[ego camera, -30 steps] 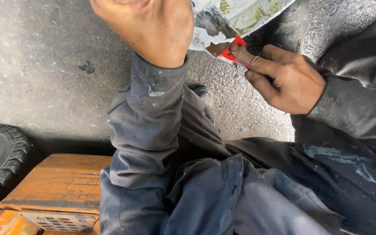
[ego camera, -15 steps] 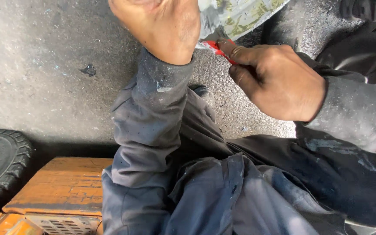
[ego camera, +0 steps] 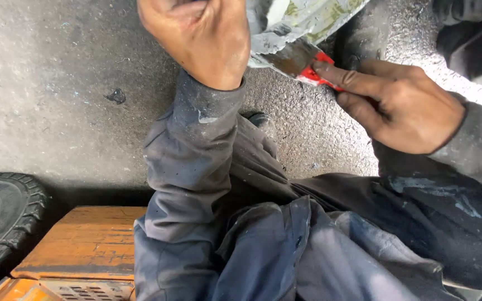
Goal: Scraping residue out of a large plastic bucket using a hand-held scraper.
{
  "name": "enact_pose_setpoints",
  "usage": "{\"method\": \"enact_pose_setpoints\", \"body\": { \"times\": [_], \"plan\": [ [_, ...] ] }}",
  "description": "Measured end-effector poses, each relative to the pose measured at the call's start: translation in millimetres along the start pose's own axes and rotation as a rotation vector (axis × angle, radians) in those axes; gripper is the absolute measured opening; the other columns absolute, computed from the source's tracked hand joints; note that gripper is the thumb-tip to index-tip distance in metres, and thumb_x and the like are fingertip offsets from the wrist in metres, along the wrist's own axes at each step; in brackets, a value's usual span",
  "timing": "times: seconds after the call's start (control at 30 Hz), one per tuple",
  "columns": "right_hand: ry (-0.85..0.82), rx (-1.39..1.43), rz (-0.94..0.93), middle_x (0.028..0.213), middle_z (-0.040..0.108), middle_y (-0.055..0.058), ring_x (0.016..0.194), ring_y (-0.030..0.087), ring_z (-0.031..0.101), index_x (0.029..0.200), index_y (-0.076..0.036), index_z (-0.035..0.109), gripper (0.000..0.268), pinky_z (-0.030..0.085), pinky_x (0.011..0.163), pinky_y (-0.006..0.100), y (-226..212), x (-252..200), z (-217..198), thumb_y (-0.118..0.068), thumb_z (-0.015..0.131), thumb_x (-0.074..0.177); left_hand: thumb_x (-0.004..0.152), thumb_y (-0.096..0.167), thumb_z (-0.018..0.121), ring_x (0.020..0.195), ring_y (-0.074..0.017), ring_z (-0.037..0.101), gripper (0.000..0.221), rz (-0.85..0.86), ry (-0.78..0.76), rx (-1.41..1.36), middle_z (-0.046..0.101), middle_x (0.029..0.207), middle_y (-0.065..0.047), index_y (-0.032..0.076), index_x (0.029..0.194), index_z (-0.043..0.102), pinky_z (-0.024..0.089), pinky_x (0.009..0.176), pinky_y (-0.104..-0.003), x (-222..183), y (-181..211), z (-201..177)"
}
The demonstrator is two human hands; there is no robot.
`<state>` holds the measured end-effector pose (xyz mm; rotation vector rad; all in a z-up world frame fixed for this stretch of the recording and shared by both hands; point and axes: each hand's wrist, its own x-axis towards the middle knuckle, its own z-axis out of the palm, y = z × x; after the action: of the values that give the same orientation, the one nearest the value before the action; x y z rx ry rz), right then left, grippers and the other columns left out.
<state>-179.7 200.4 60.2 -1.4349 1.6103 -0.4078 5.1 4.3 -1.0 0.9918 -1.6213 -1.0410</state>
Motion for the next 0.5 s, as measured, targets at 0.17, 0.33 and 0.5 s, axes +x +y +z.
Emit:
{"method": "enact_pose_setpoints", "body": {
  "times": [0.17, 0.33, 0.5],
  "plan": [
    [0.018, 0.071, -0.099, 0.082, 0.063, 0.017, 0.063, 0.032, 0.066, 0.123, -0.002, 0.072, 0.033, 0.052, 0.056, 0.045, 4.0, 5.3, -0.3, -0.012, 0.067, 0.092, 0.102, 0.009, 0.079, 0.108, -0.0073, 0.064, 0.046, 0.001, -0.038, -0.255, 0.062, 0.119, -0.005, 0.003, 0.136, 0.049, 0.054, 0.087, -0.021, -0.4, -1.1, -3.4],
    [-0.047, 0.039, 0.059, 0.074, 0.06, 0.014, 0.057, 0.03, 0.064, 0.117, -0.005, 0.073, 0.029, 0.05, 0.053, 0.046, 6.8, -4.2, -5.1, -0.019, 0.071, 0.093, 0.107, 0.007, 0.082, 0.11, -0.0098, 0.061, 0.039, -0.013, -0.072, -0.246, 0.062, 0.123, -0.005, 0.005, 0.132, 0.053, 0.05, 0.094, -0.022, -3.5, -6.8, -8.7],
    [-0.105, -0.004, 0.045, 0.075, 0.06, 0.014, 0.057, 0.029, 0.063, 0.131, -0.008, 0.072, 0.04, 0.051, 0.055, 0.045, 3.8, 7.2, 5.5, -0.015, 0.069, 0.091, 0.108, 0.006, 0.083, 0.107, -0.0091, 0.06, 0.035, -0.028, -0.088, -0.299, 0.062, 0.117, -0.004, 0.005, 0.129, 0.055, 0.048, 0.097, -0.024, -4.4, -3.8, -7.1]
  ]
}}
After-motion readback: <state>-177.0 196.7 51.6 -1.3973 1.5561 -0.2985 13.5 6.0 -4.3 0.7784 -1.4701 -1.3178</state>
